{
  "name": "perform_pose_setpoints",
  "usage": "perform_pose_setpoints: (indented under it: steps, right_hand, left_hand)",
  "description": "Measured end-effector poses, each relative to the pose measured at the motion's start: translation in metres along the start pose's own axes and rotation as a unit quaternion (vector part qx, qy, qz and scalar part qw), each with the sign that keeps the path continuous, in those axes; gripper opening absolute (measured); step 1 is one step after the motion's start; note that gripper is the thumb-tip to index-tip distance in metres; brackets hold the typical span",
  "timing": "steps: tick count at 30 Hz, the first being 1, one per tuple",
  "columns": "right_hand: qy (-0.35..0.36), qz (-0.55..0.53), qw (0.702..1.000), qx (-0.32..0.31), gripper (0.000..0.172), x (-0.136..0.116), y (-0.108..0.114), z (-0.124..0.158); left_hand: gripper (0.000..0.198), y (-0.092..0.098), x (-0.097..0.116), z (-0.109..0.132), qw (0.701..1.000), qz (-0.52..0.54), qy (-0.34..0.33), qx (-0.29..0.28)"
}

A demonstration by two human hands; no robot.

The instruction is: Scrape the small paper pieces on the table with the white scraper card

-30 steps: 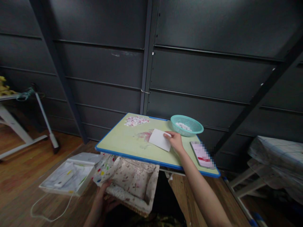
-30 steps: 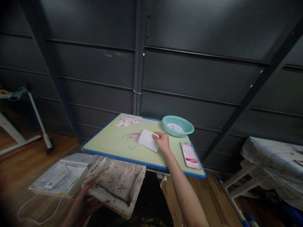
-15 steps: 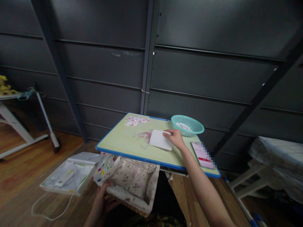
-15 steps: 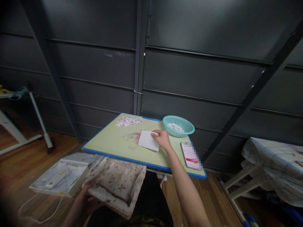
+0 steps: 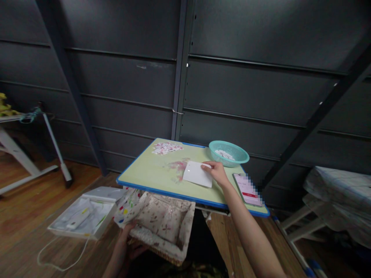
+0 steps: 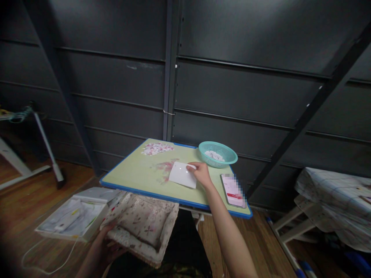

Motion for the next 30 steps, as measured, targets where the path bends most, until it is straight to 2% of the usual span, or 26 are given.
perform_pose_setpoints:
  steps: [5,9,13,19,26,30]
  right_hand:
    - [-0.034,-0.045,0.997,0.044,0.037,0.016,0.006,0.011]
    - [-0.033,-0.056,0.997,0.046,0.038,0.026,-0.006,0.010]
    - [-0.003,-0.045,0.998,0.039,0.040,0.027,-0.019,0.002]
    - [-0.018,-0.004,0.996,0.088,0.039,0.029,-0.012,0.009]
    - [-0.025,-0.080,0.996,0.037,0.042,0.032,-0.033,0.014]
    - [-0.024,-0.068,0.994,0.080,0.043,0.033,-0.034,0.018]
  left_hand:
    - [0.071,0.003,-0.002,-0.004,1.000,0.004,0.010,-0.005]
    - [0.073,0.003,-0.002,-0.004,1.000,0.007,0.011,0.001]
    - [0.070,0.003,-0.003,-0.003,1.000,0.009,0.013,-0.011]
    - [0.073,0.006,-0.004,-0.007,0.999,0.018,0.026,-0.023]
    - [0.064,0.002,-0.002,-0.002,1.000,0.007,0.013,-0.005]
    - [0.061,-0.004,0.002,0.009,1.000,-0.004,-0.008,0.000]
Point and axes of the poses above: each hand's wrist, its own z-axis away from the middle knuckle, its own y-axis out of the back of the hand, x = y × z, the point moved 3 cm from there along -z, towards the middle knuckle, and after that the axes turned 11 degrees about -x, right-handed, at the moved point
